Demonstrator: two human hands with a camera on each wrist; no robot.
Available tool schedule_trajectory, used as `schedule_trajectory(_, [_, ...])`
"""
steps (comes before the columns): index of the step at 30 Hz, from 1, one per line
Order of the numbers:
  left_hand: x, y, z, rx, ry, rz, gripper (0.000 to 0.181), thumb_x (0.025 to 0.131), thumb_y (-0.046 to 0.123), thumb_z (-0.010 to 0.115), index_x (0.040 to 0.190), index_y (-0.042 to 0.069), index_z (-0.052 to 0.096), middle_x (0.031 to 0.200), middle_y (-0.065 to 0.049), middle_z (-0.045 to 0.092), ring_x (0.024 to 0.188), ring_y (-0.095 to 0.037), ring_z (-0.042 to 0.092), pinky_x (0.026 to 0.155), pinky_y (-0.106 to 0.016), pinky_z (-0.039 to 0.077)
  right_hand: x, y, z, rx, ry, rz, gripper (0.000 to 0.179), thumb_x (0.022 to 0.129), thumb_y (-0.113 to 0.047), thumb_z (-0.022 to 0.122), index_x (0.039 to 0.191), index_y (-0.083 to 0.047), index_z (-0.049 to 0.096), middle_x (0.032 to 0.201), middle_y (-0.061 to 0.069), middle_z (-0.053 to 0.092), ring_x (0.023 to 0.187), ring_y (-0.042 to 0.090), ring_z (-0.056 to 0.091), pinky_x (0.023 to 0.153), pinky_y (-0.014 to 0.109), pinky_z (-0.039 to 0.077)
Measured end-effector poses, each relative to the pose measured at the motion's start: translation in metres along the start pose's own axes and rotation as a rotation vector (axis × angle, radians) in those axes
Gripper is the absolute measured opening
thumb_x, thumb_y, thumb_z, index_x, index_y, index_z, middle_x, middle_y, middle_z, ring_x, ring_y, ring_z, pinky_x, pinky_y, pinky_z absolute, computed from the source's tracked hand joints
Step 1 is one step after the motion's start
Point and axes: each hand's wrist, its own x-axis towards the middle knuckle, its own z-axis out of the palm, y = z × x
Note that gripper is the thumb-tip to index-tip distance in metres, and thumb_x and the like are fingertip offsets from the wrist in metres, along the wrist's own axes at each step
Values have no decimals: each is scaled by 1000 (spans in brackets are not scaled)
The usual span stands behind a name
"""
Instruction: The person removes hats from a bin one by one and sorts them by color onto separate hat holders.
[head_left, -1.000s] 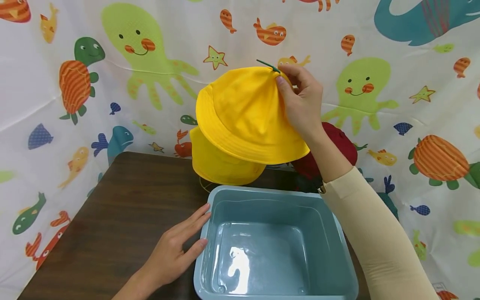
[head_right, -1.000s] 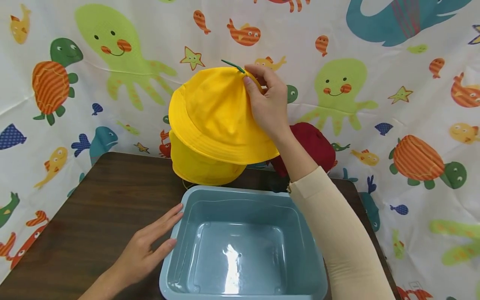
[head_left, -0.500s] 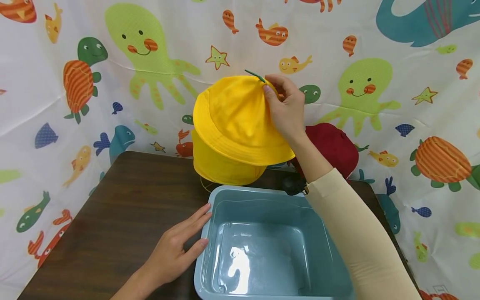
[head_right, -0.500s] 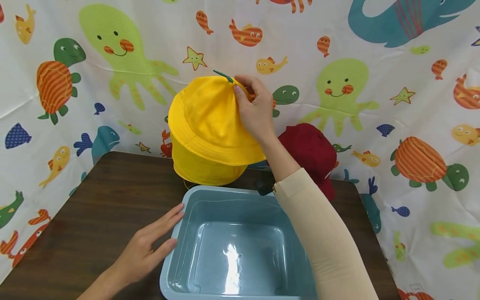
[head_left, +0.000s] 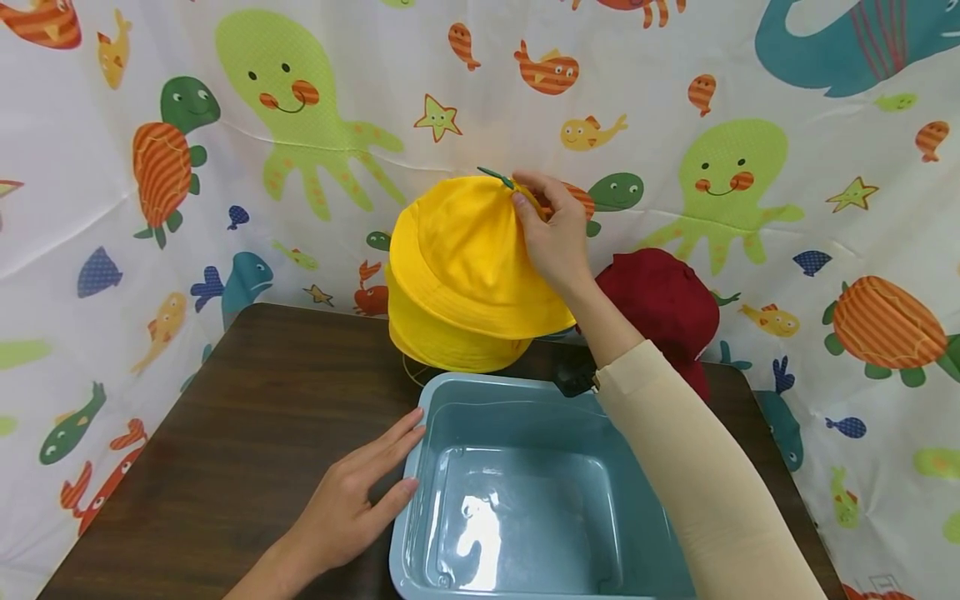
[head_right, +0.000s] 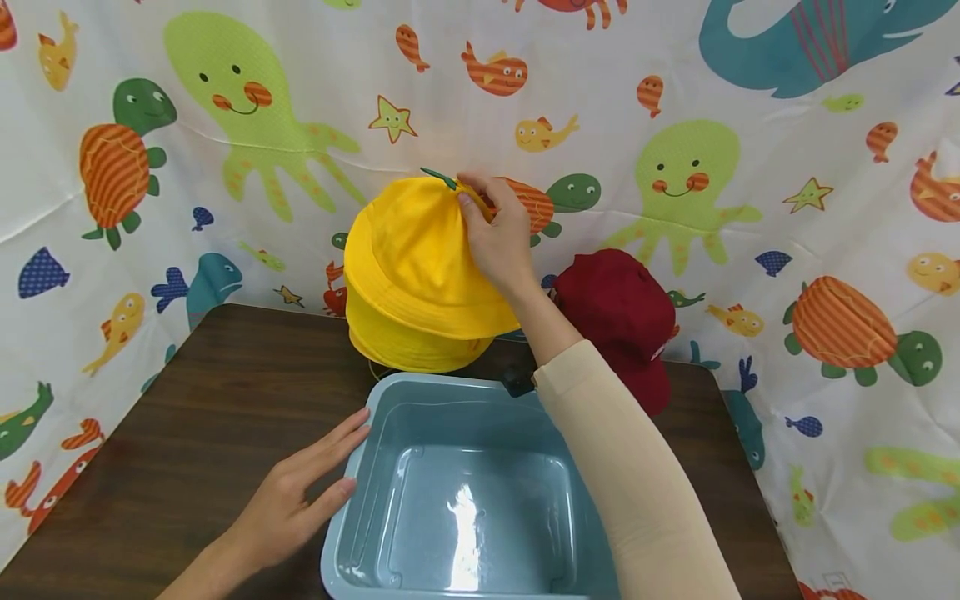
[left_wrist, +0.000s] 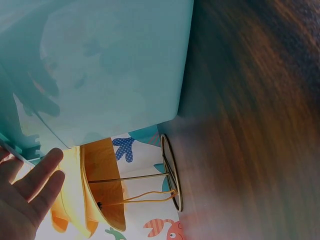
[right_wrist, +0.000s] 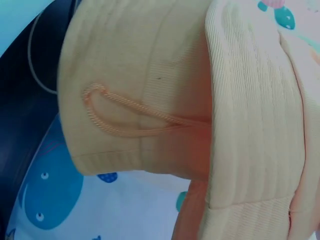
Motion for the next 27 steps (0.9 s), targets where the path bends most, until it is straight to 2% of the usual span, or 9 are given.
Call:
schedule_trajectory(6, [-1, -1, 0, -2, -2, -2, 65, 95, 10, 74, 155, 11, 52, 163, -4, 45, 142, -19, 52, 112, -20, 37, -2, 6, 1, -45, -24, 8, 28, 105, -4, 62, 131, -1, 71, 129, 11, 68, 111, 21, 60, 96, 24, 50])
schedule_trajectory(13, [0, 0, 0, -8, 0, 0, 64, 95, 10, 73, 155, 11, 52, 163, -4, 45, 143, -18, 52, 112, -20, 37, -3, 14, 3, -65, -53, 36, 28, 105, -6, 62, 132, -3, 71, 128, 10, 69, 105, 21, 60, 87, 24, 50])
schedule_trajectory(18, [0, 0, 1, -5, 5, -1, 64, 95, 10, 73, 156, 12, 52, 164, -4, 45, 143, -18, 52, 111, -20, 38, -5, 19, 7, -89, -90, 65, 29, 106, -8, 61, 133, -5, 71, 127, 10, 69, 104, 21, 60, 86, 25, 50])
schedule_trajectory(27, [0, 0, 0, 17, 6, -4, 64, 95, 12, 74, 155, 12, 53, 163, -3, 45, 141, -20, 54, 110, -28, 44, -10, 23, 15, -131, -134, 73, 29, 106, -8, 61, 134, -5, 70, 128, 10, 68, 105, 22, 59, 85, 26, 50])
